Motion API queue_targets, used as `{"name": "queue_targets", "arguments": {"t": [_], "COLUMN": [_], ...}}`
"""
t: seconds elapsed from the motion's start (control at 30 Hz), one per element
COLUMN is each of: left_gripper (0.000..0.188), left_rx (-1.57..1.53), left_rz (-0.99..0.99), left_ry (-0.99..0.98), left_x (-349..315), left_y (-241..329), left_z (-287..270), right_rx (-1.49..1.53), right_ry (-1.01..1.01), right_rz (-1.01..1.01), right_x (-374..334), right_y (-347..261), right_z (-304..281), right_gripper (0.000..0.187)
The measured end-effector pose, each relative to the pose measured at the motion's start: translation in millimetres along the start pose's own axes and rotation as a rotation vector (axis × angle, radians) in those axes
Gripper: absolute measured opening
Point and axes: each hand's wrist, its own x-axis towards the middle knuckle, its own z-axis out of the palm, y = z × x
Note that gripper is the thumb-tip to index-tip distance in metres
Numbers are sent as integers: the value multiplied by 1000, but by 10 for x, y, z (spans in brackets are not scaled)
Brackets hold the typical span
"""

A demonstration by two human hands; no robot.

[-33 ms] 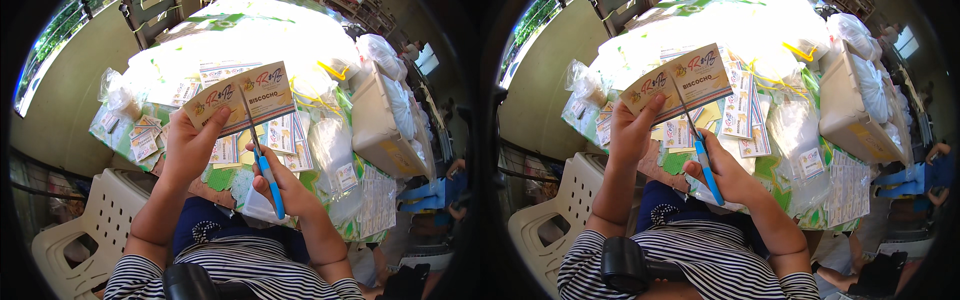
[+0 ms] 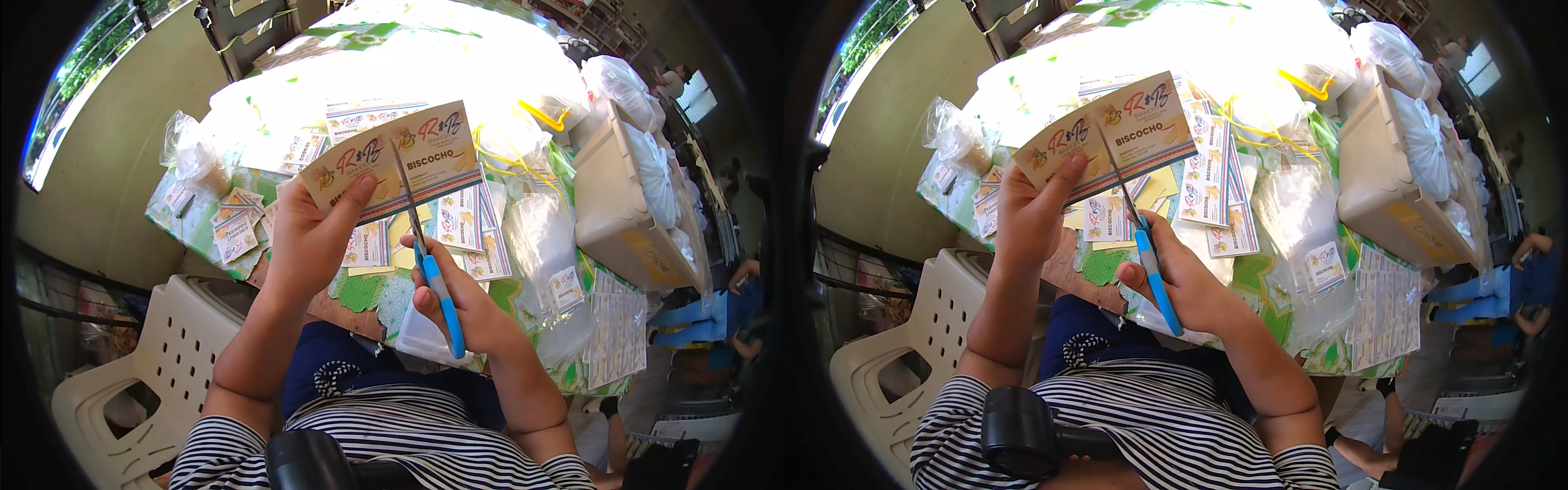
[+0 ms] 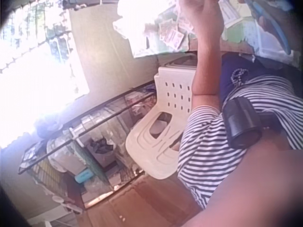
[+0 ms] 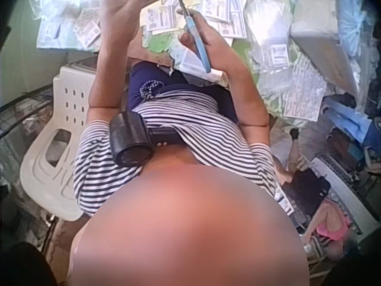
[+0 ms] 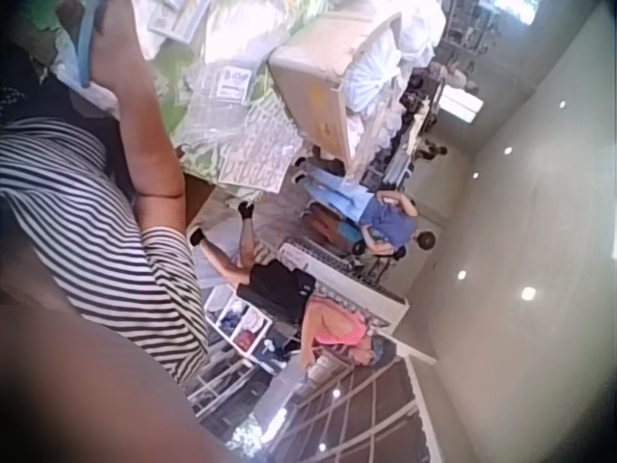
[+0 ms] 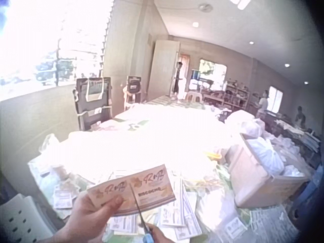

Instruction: The person uses blue-handled scissors to cut rectangular paper labels from a larger sheet. The person holds the sheet with the left hand and cuts with the right hand, placing the cut pieces on the table.

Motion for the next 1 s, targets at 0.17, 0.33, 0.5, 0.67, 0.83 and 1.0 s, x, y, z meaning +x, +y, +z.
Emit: {"name": "queue_targets", "arguments": {"t": [0.17,0.33,0.5,0.67,0.83,1.0], "left_gripper": [24,24,25,26,28,29], "left_rx": [3,4,-25,-49,-124,-235], "left_rz": [-11,-27,-74,-211,-282,-395], "left_ry": [7,22,17,-67,-61,-41], "left_x": [68,76,95,37,25,74], "left_y": [-30,-49,-62,-61,-170,-389], "left_z": [-19,-27,-37,-18,-2,-82], "right_rx": [-70,-71,-74,-147,-12,138], "right_ry": [43,100,100,174,135,107], "right_rz": [12,43,80,-66,20,238], "right_x": [57,50,64,100,168,259], "right_y": [46,83,124,187,249,285], "right_z": [-15,-2,-8,14,-8,9], "right_gripper": [61,57,60,61,61,53]}}
